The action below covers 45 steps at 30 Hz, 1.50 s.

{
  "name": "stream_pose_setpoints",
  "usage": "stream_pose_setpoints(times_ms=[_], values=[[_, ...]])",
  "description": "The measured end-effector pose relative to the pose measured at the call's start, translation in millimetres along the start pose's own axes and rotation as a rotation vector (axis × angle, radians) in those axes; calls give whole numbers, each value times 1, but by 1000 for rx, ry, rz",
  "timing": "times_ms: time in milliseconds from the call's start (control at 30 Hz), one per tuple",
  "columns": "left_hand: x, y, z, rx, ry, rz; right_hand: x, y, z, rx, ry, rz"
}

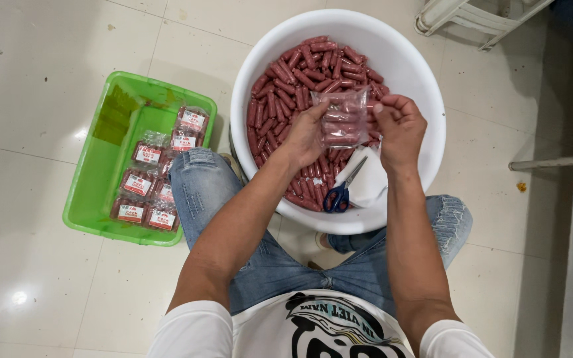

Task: The person fills small plastic bags with sausages from a large container and applies a red and white label to each bag.

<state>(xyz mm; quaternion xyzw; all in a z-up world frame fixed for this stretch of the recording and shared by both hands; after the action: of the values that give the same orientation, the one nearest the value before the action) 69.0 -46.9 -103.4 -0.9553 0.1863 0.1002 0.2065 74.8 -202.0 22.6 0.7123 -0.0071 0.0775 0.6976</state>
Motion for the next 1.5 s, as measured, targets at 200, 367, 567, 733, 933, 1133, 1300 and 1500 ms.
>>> stream_pose_setpoints(times_ms=[200,367,567,733,933,1133,1300,1500], values=[[-56,-36,-74,19,8,-49,-1,-16,-10,-239,-88,105],[-47,-26,-58,161,-38,-164,-4,11,-38,-392,80,155],[-52,-32,-60,187,-93,-258,-6,34,-55,-258,127,73],[-53,-27,-60,188,-108,-276,-5,34,-58,-130,250,-170],[-60,-37,-67,183,-120,-358,2,26,-34,8,251,-143],[-46,-37,-48,114,-108,-343,-5,40,-18,40,451,-210],[-46,-32,-57,72,-58,-332,-4,38,-2,-228,350,-109],[-72,-39,-82,46,-31,-242,5,34,-20,96,307,-254]])
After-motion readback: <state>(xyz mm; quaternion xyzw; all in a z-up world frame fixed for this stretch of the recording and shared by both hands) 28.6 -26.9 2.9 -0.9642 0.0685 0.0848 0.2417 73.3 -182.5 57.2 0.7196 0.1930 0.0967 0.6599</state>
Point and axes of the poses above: each hand's wrist, its own x-axis towards the middle knuckle, its own z-axis out of the back of the hand, y = z × x, the point moved 4 cm from there along x, towards the middle knuckle, and after that the axes turned 9 degrees about y, right-handed, at the moved point
